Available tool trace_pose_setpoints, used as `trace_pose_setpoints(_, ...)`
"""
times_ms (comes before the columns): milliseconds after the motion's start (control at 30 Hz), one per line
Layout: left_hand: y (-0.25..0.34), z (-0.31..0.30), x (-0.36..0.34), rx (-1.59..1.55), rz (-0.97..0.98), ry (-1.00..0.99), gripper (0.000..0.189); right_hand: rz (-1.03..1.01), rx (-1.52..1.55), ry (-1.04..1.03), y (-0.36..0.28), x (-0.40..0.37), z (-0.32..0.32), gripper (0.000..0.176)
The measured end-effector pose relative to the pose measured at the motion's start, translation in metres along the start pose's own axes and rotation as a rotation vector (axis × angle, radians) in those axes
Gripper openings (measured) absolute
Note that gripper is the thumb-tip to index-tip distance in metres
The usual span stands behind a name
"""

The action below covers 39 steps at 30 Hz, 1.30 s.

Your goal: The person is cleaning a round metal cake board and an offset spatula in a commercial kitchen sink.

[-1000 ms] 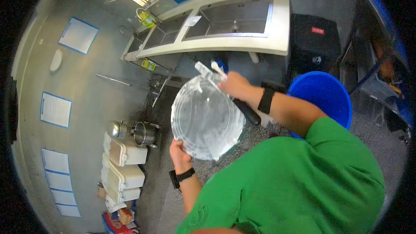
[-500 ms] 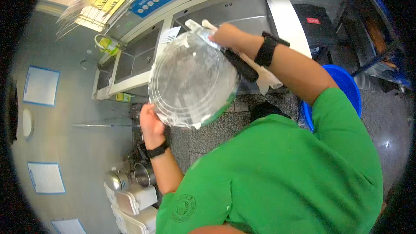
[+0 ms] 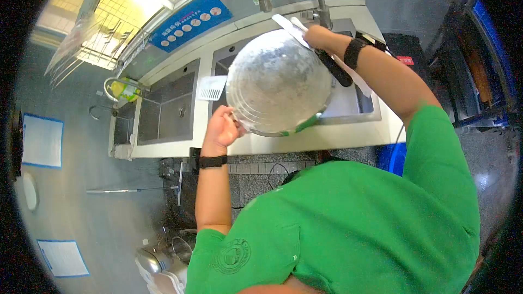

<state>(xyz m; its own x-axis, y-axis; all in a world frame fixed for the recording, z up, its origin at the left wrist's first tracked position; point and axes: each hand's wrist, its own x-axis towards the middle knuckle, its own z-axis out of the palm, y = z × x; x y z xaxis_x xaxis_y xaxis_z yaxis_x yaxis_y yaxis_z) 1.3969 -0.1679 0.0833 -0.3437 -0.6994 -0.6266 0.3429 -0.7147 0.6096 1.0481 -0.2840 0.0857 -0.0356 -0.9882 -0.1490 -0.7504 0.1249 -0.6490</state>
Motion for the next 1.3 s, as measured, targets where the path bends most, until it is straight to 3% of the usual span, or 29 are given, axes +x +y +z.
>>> trace_pose_setpoints(67,0.030,0.027,-0.021,-0.003,-0.032,-0.006,0.040,-0.059,-0.035,-0.020,-0.011,-0.013,-0.023,0.038)
trace_pose_setpoints(200,0.078,0.066,-0.050,-0.097,-0.124,0.059,0.042,0.136,0.061,0.037,-0.031,-0.026,-0.032,0.037)
trace_pose_setpoints(267,0.101,0.043,-0.006,-0.100,-0.237,0.085,0.045,0.153,0.125,-0.013,-0.018,0.014,0.005,0.036)
trace_pose_setpoints(400,0.105,0.023,0.043,0.001,-0.367,0.215,0.053,0.196,0.228,-0.090,0.004,0.041,0.026,0.033)
trace_pose_setpoints(433,0.107,0.017,0.048,0.005,-0.387,0.207,0.053,0.107,0.203,-0.005,0.007,0.042,0.034,0.032)
trace_pose_setpoints(533,0.105,-0.004,0.082,-0.051,-0.423,0.199,0.052,0.087,0.268,0.168,0.024,0.060,0.065,0.033)
trace_pose_setpoints(667,0.102,-0.018,0.110,-0.103,-0.442,0.207,0.048,0.132,0.184,0.134,0.042,0.071,0.079,0.035)
trace_pose_setpoints(767,0.099,-0.018,0.125,-0.120,-0.472,0.234,0.044,0.215,0.375,0.030,0.048,0.066,0.082,0.035)
trace_pose_setpoints(833,0.093,-0.018,0.134,-0.084,-0.468,0.268,0.041,-0.055,0.509,0.184,0.046,0.065,0.090,0.036)
trace_pose_setpoints(933,0.084,-0.025,0.145,-0.099,-0.499,0.240,0.041,-0.004,0.545,0.070,0.058,0.071,0.096,0.041)
trace_pose_setpoints(967,0.089,-0.018,0.140,-0.085,-0.510,0.181,0.054,-0.010,0.553,0.091,0.058,0.071,0.097,0.037)
trace_pose_setpoints(1000,0.090,-0.013,0.138,-0.091,-0.511,0.176,0.054,-0.010,0.546,0.090,0.047,0.069,0.090,0.037)
trace_pose_setpoints(1067,0.092,-0.009,0.136,-0.078,-0.468,0.182,0.051,0.086,0.250,-0.097,0.031,0.066,0.074,0.033)
trace_pose_setpoints(1167,0.085,-0.022,0.147,-0.092,-0.468,0.202,0.048,-0.043,0.214,0.083,0.050,0.074,0.096,0.030)
trace_pose_setpoints(1300,0.071,-0.034,0.153,-0.021,-0.463,0.236,0.045,-0.007,0.137,0.075,0.053,0.075,0.099,0.029)
